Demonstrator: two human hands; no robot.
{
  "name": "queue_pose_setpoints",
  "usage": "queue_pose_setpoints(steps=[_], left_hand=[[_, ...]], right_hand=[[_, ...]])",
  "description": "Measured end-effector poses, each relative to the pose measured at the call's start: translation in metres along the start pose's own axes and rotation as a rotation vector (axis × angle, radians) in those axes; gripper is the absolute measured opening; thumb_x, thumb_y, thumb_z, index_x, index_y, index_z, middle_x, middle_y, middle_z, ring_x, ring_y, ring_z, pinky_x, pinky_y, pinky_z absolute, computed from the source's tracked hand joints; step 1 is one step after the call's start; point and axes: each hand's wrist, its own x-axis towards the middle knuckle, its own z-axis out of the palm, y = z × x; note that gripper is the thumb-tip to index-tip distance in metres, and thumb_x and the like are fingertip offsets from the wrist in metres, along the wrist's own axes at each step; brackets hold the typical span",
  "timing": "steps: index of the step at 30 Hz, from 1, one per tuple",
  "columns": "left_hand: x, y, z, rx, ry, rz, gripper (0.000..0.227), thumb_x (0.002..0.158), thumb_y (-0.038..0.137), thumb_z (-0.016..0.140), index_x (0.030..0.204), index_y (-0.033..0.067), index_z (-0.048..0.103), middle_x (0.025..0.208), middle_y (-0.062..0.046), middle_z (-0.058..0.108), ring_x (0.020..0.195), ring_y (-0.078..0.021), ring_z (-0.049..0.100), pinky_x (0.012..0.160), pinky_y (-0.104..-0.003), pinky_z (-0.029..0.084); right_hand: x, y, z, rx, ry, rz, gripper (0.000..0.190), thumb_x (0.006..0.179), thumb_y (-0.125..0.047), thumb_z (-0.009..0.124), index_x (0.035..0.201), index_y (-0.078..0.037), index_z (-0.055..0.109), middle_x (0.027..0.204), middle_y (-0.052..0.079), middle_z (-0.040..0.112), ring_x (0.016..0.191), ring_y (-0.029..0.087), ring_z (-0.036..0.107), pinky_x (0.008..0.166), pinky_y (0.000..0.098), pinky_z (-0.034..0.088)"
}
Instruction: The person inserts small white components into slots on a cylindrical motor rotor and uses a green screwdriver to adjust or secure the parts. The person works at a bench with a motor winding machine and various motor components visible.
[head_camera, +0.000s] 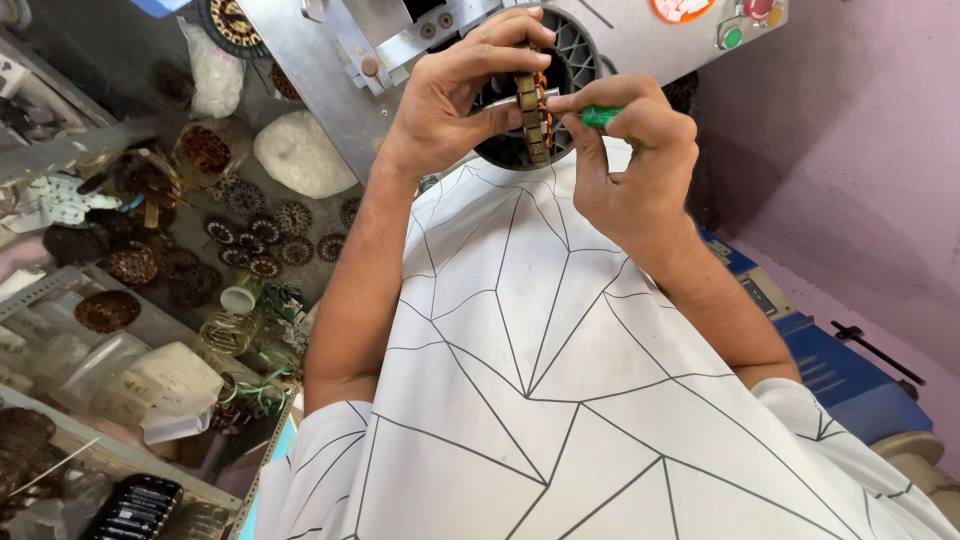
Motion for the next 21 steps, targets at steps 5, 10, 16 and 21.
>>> queue_pose_setpoints(steps=[5,10,16,21], left_hand=[[0.002,0.006,0.003,-0.008,0.025,0.028,0.039,0.101,-0.001,0.076,0.138,0.0025,0.065,0.153,-0.011,0.055,0.15,-0.0239,0.043,0.129,-0.038,0.035],[-0.001,0.002,0.004,0.034,0.053,0.013,0.035,0.104,0.001,0.074,0.138,0.002,0.066,0.148,-0.011,0.056,0.149,-0.0243,0.045,0.129,-0.037,0.036],[-0.002,0.001,0.007,0.018,0.061,0.019,0.032,0.104,0.01,0.076,0.134,0.0023,0.067,0.15,-0.008,0.058,0.149,-0.0234,0.045,0.128,-0.039,0.042],[-0.004,0.001,0.01,0.132,0.075,0.019,0.032,0.102,0.012,0.076,0.132,0.0029,0.069,0.144,-0.007,0.061,0.148,-0.0228,0.048,0.128,-0.038,0.042]], right_hand=[[0.007,-0.014,-0.006,0.152,0.09,0.098,0.051,0.105,0.024,0.062,0.118,-0.006,0.023,0.122,0.02,0.054,0.108,0.027,0.073,0.087,0.0305,0.067],[0.009,-0.004,-0.004,0.24,0.161,0.121,0.057,0.107,0.027,0.059,0.126,-0.01,0.019,0.122,0.019,0.05,0.106,0.024,0.071,0.093,0.0346,0.066],[0.016,0.014,-0.011,0.268,0.06,0.092,0.056,0.106,0.027,0.06,0.124,-0.01,0.022,0.118,0.015,0.049,0.105,0.019,0.067,0.092,0.0348,0.064],[0.032,0.024,-0.024,0.301,-0.12,0.118,0.052,0.104,0.028,0.059,0.123,-0.006,0.025,0.115,0.013,0.049,0.106,0.018,0.065,0.091,0.0337,0.063]])
